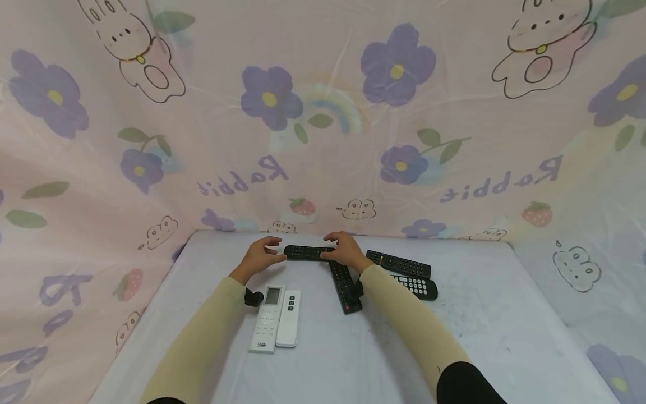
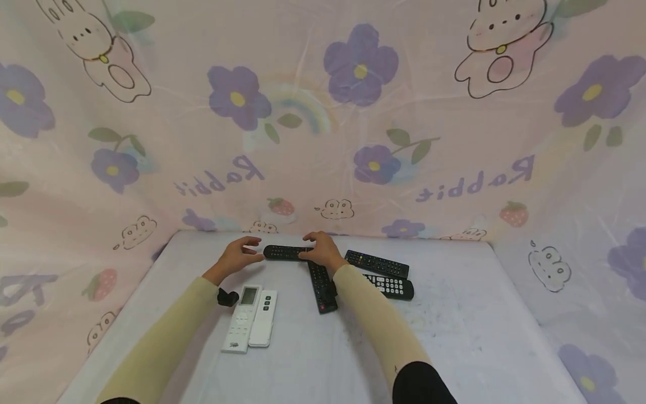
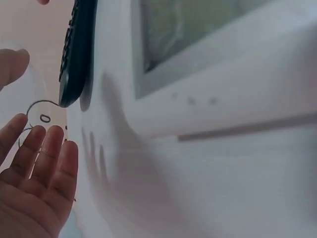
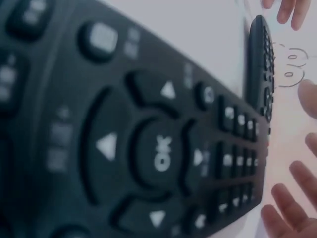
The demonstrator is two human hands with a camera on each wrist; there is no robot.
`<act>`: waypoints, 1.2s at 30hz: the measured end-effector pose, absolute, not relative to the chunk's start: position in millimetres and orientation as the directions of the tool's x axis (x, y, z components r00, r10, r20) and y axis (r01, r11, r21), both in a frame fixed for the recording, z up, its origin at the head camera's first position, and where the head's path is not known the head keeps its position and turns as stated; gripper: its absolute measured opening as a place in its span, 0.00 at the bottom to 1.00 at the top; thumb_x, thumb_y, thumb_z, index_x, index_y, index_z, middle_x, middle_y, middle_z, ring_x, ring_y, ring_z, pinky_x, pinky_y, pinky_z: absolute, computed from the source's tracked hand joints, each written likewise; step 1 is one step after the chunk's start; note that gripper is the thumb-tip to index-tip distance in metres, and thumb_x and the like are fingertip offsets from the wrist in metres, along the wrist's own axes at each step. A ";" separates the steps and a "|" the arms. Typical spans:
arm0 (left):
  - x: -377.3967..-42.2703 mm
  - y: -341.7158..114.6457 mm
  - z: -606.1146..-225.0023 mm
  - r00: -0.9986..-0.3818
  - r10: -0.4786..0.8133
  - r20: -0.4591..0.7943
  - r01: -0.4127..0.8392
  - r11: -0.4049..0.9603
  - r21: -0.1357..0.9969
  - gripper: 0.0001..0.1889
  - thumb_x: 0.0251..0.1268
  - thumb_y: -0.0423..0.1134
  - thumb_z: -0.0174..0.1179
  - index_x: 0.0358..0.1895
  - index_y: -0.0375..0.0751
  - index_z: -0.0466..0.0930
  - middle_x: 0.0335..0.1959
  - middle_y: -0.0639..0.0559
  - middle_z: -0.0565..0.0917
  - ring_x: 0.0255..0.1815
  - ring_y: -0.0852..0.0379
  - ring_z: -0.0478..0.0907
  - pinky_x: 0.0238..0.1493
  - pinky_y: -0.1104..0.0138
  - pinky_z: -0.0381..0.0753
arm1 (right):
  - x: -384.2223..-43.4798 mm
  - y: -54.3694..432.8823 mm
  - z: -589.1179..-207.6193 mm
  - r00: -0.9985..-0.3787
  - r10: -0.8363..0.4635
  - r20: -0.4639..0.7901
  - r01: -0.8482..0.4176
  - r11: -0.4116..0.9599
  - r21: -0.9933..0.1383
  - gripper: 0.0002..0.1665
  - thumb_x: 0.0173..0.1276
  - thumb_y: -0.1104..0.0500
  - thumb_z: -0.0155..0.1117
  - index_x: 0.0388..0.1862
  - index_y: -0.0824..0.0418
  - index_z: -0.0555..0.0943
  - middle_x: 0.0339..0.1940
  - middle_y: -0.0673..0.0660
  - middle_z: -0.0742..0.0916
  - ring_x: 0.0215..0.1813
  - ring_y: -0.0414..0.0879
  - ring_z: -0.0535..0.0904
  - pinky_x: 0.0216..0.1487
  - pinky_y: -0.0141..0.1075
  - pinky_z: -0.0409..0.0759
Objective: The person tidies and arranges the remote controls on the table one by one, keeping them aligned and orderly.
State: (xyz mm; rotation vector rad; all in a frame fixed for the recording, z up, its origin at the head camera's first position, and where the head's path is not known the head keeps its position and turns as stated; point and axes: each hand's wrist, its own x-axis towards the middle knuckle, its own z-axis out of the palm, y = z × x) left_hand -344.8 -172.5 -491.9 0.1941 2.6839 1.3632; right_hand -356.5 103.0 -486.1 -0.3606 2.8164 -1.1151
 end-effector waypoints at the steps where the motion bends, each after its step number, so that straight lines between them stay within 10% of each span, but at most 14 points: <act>1: -346.8 -172.3 -493.1 -0.984 0.169 -0.054 0.057 0.590 0.805 0.32 0.57 0.43 0.69 0.65 0.41 0.71 0.63 0.42 0.75 0.58 0.44 0.76 0.52 0.55 0.80 | -357.4 103.1 -486.8 -0.967 -0.256 0.003 -0.188 0.702 -0.687 0.31 0.58 0.53 0.73 0.59 0.60 0.78 0.60 0.61 0.79 0.60 0.59 0.76 0.62 0.49 0.75; 36: -373.8 -157.9 -510.5 -0.973 0.164 -0.163 -0.021 0.639 0.769 0.27 0.53 0.41 0.71 0.60 0.47 0.77 0.60 0.45 0.78 0.53 0.49 0.77 0.57 0.56 0.77 | -370.5 102.3 -496.9 -0.951 -0.300 -0.077 -0.179 0.737 -0.652 0.25 0.55 0.57 0.75 0.53 0.59 0.82 0.53 0.60 0.83 0.56 0.53 0.78 0.60 0.47 0.75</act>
